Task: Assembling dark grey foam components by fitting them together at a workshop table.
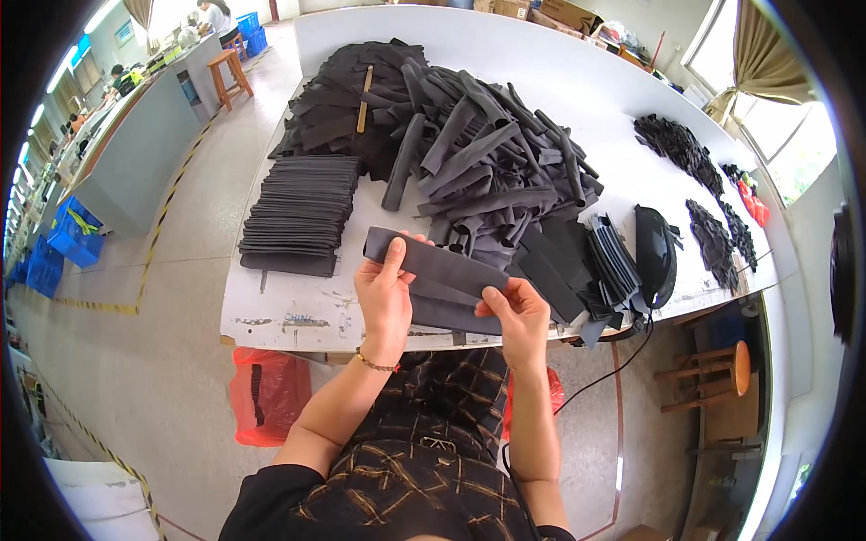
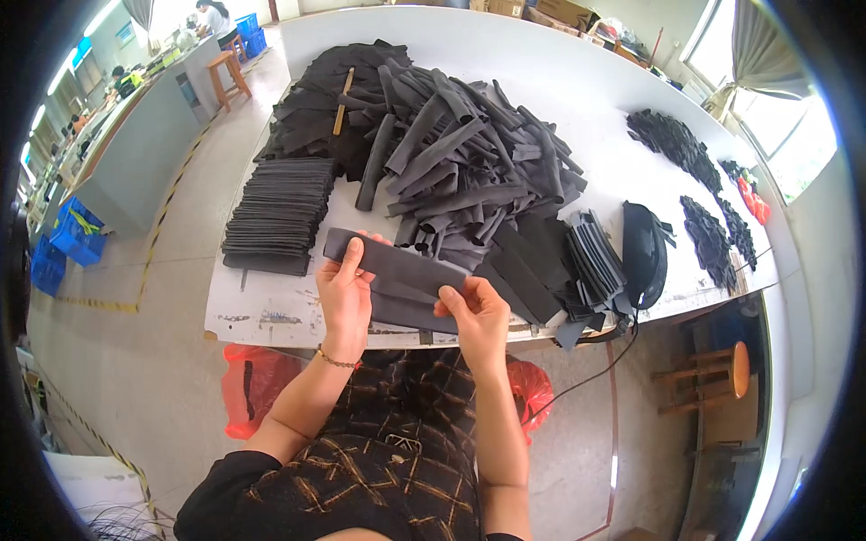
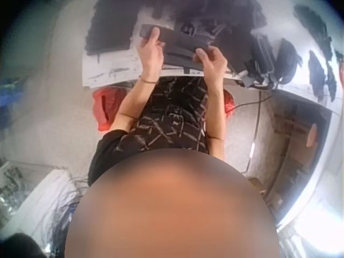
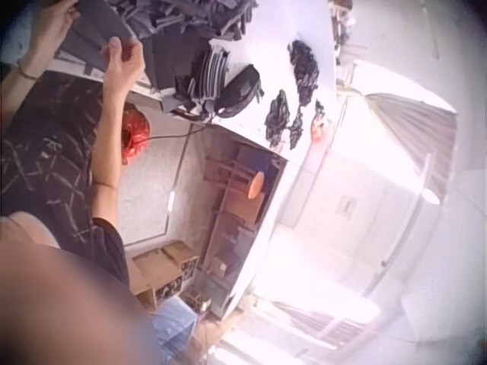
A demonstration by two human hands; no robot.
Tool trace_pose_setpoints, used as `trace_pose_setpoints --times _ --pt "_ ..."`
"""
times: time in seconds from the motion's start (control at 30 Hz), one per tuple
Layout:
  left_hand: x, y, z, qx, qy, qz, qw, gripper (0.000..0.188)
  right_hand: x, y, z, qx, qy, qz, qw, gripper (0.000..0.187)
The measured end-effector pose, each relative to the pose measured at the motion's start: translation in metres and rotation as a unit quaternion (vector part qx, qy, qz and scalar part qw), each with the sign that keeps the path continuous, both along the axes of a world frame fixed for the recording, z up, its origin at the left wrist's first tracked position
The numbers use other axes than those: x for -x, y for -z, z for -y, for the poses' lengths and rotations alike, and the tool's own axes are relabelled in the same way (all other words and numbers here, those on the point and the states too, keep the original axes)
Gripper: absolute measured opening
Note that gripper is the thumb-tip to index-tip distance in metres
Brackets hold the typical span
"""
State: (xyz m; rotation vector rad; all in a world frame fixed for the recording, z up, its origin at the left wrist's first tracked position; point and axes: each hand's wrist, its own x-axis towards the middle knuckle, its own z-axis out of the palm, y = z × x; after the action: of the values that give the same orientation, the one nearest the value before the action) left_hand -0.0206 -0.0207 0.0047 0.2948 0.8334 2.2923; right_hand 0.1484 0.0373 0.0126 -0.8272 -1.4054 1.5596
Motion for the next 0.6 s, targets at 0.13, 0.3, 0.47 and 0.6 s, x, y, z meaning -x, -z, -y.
trace_pose_setpoints --times 0.13,0.3,0.47,0.6 --pt "-0.012 -0.012 -0.008 -0.138 0.07 0.116 0.981 0.039 0.005 0.008 0.001 0.03 -0.011 -0.008 0.999 0.013" --pt "-0.027 0.001 -0.019 -0.162 0.144 0.077 0.973 0.035 0.012 0.012 0.007 0.077 -0.001 -0.054 0.996 0.015" --pt "-0.034 -0.005 -0.019 -0.152 0.112 0.101 0.977 0.031 0.017 0.014 0.01 0.083 -0.01 -0.068 0.994 0.014" --pt "-0.037 -0.004 -0.019 -0.148 0.101 0.095 0.979 0.031 0.018 0.016 0.011 0.084 -0.006 -0.066 0.994 0.013"
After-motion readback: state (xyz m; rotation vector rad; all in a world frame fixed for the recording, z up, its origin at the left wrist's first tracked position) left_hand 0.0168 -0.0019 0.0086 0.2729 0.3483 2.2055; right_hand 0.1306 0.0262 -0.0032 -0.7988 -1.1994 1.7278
